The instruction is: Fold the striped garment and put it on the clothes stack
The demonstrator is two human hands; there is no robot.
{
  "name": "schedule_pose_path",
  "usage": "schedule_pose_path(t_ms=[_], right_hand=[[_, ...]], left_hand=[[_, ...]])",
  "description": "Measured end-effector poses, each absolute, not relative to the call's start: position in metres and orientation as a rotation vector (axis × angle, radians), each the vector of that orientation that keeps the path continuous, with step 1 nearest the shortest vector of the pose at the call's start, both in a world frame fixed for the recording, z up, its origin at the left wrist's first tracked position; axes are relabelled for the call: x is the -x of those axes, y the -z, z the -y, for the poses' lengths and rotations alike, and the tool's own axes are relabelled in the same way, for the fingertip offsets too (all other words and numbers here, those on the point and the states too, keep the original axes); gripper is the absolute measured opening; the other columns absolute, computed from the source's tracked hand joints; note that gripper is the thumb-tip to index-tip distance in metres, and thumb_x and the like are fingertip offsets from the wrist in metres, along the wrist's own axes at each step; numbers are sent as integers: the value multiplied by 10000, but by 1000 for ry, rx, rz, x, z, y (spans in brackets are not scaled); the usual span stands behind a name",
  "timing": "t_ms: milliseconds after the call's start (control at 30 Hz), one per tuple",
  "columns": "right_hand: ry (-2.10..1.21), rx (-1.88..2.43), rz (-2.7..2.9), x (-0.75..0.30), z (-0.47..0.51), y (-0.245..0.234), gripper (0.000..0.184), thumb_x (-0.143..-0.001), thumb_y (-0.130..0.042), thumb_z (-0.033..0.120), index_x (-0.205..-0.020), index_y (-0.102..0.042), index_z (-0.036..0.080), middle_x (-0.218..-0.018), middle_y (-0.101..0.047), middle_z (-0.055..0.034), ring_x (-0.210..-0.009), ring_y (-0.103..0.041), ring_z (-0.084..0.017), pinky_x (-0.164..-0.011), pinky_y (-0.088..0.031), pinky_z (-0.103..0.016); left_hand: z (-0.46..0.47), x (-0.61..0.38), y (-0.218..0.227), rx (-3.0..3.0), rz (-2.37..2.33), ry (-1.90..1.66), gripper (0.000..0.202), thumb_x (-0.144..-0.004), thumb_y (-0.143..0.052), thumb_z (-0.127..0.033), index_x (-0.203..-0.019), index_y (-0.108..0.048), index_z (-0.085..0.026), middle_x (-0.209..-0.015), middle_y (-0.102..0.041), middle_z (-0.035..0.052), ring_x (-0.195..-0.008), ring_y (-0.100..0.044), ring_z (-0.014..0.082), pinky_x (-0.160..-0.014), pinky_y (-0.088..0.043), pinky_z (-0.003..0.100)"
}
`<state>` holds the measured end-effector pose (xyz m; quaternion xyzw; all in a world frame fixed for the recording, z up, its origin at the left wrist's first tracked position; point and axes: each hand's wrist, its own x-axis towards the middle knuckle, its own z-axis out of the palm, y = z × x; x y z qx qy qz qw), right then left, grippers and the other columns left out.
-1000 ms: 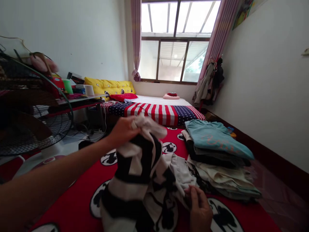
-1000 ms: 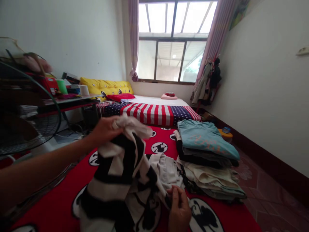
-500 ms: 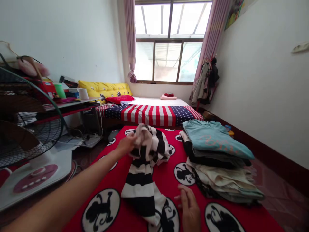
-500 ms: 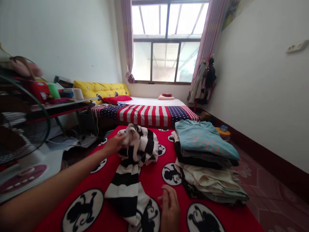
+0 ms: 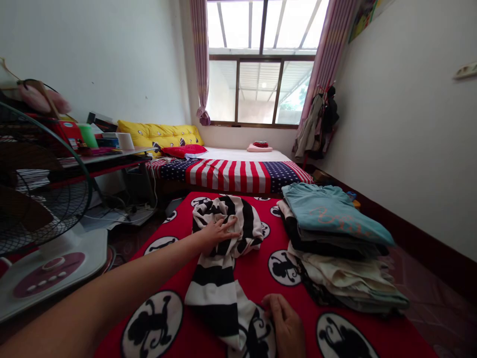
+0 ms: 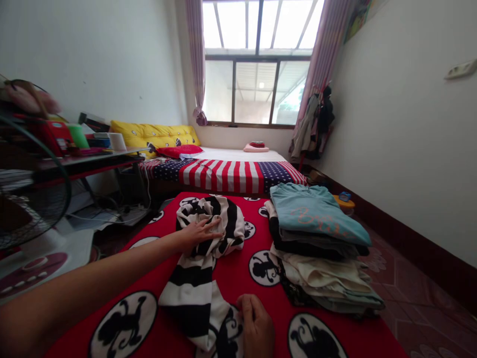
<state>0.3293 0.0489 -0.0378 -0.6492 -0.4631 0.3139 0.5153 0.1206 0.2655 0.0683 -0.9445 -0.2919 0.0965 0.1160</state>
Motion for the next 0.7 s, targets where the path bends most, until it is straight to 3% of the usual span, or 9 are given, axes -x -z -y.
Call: schedule_pose_path(t_ms=[100, 167, 233, 367, 467, 567, 700], right_hand=[[-744, 1550, 1166, -328, -50, 41, 526, -812, -432, 676, -750, -675, 214, -767, -702, -58, -712, -640, -211, -645, -490, -255], [-698, 1542, 1195, -327, -50, 44, 484, -818, -464, 650, -727, -654, 214, -730, -688, -49, -707, -631, -207, -643, -477, -245], [-634, 1523, 1192, -325, -50, 46, 449, -826, -488, 622, -705, -641, 218, -689, -671, -35, -679, -619, -194, -630, -463, -235], [-572, 1500, 1187, -324, -51, 49, 415, -841, -499, 583, -695, -647, 224, -674, -664, -23, -646, -614, -179, -611, -450, -223], [-611, 1526, 1248, -325, -52, 50, 400, -844, -503, 570, -705, -649, 225, -683, -665, -25, -653, -617, -182, -617, -454, -224], [-608, 1542, 1230, -325, -52, 52, 401, -851, -489, 566, -707, -641, 224, -682, -655, -21, -655, -606, -179, -625, -444, -224], [-575, 1530, 1181, -321, -53, 52, 398, -865, -472, 550, -695, -625, 223, -663, -632, -6, -651, -588, -167, -627, -414, -219]], left_hand=[[-269, -134, -67, 2775, 865, -281, 993, -468, -796, -162, -1388, -440, -279, -1483, -345, 188, -1164, -479, 431, -887, -432, 516], [-269, -139, -67, 2775, 883, -265, 812, -532, -762, -211, -1308, -522, -222, -1275, -541, 181, -1052, -556, 382, -839, -461, 468], [-269, -141, -70, 2767, 957, -198, 641, -587, -736, -261, -1208, -587, -204, -1086, -624, 142, -964, -600, 339, -799, -476, 422], [-285, -133, -106, 2596, 1175, 130, 367, -689, -683, -290, -1030, -639, -162, -1004, -633, 137, -963, -600, 306, -791, -472, 369], [-311, -124, -159, 2408, 1290, 323, 354, -801, -565, -234, -1125, -576, -92, -1112, -582, 196, -1066, -541, 333, -821, -454, 396], [-335, -120, -203, 2195, 1267, 559, 349, -887, -452, -200, -1190, -532, -48, -1171, -551, 170, -1150, -482, 303, -884, -413, 369], [-347, -122, -207, 2041, 1272, 653, 391, -905, -426, -156, -1275, -483, -43, -1243, -519, 197, -1194, -439, 335, -910, -386, 415]])
